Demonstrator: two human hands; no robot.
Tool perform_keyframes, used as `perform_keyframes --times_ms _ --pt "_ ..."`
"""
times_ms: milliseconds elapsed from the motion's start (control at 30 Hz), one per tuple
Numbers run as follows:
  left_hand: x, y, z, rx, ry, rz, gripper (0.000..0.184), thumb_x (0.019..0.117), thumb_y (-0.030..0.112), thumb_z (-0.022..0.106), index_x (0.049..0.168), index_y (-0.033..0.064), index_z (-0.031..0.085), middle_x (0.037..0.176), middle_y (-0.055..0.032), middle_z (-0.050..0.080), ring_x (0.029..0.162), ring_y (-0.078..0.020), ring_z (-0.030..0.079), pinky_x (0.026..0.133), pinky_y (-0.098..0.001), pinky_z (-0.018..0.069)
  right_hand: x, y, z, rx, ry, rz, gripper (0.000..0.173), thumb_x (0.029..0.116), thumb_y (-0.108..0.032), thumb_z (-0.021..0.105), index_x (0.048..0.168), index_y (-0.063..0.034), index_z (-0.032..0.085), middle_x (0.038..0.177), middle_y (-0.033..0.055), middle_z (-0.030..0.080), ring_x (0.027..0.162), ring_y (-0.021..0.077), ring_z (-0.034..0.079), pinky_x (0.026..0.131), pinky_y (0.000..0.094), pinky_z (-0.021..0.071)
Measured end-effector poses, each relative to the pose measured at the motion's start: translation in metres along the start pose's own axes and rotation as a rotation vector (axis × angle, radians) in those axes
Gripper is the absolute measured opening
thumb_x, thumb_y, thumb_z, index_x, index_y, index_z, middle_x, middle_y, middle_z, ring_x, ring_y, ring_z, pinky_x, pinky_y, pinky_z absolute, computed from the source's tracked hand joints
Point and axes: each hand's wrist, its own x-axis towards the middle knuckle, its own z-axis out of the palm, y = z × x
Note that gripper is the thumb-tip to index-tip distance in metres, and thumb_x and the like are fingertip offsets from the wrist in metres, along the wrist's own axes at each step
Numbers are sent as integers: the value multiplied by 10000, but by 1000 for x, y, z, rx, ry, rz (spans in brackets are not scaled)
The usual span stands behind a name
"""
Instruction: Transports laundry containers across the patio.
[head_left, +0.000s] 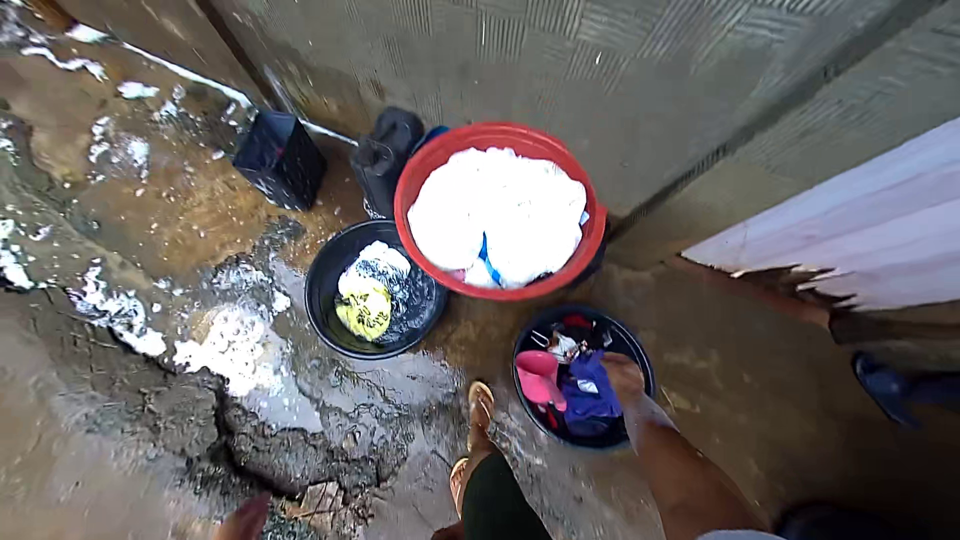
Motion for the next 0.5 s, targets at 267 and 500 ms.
perform_keyframes --times_ms 267,500 --pt "61 356 73 13 -100 360 368 1094 182 484 1424 31 546 1375 -218 601 1168 -308 628 973 -490 504 84 -185 -75 386 235 -126 417 1067 -303 557 1360 -13 626 1414 226 592 1362 340 527 1157 527 376" --pt "144 605 182 168 -150 572 510 1129 356 378 1421 -28 543 1382 -257 606 1281 -370 602 1100 -536 457 196 -252 -63 181 237 53 666 959 -433 701 1413 30 551 1410 328 548 1345 480 504 1103 668 388"
